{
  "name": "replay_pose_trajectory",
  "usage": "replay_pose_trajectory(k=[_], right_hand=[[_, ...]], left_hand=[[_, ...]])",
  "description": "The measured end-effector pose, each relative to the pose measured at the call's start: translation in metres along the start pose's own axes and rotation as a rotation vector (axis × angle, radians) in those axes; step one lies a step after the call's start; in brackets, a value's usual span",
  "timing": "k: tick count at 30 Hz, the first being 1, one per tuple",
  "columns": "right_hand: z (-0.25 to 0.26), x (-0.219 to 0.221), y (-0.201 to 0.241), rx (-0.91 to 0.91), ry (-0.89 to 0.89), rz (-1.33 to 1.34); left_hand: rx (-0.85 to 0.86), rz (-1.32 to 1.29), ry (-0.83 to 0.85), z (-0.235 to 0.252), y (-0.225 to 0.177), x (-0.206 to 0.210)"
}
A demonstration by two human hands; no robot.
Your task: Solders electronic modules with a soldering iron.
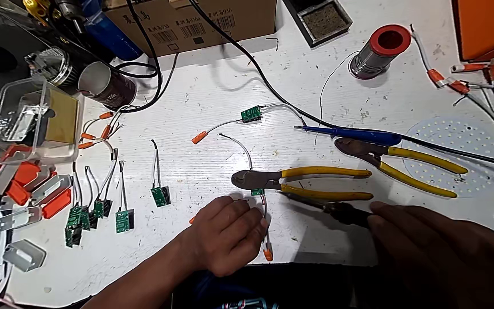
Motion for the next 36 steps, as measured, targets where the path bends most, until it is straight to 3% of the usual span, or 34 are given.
replay_pose_trajectory(k=[12,36], right_hand=[[0.001,0.034,0.010,0.115,-0.026,0.129],[-0.002,0.035,0.016,0.096,-0.038,0.130]], left_hand=[[0.004,-0.026,-0.006,0.000,0.002,0.001],[0.000,-0.024,-0.014,-0.001,0.003,-0.001]])
Point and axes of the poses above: each hand's wrist, its own z-axis towards the middle knuckle, its own x-axis out of the palm, y = z × x, the point moved 4 cm from there along z, towards the middle knuckle, and after that the axes turned 6 degrees about -z, right-handed, at the moved point
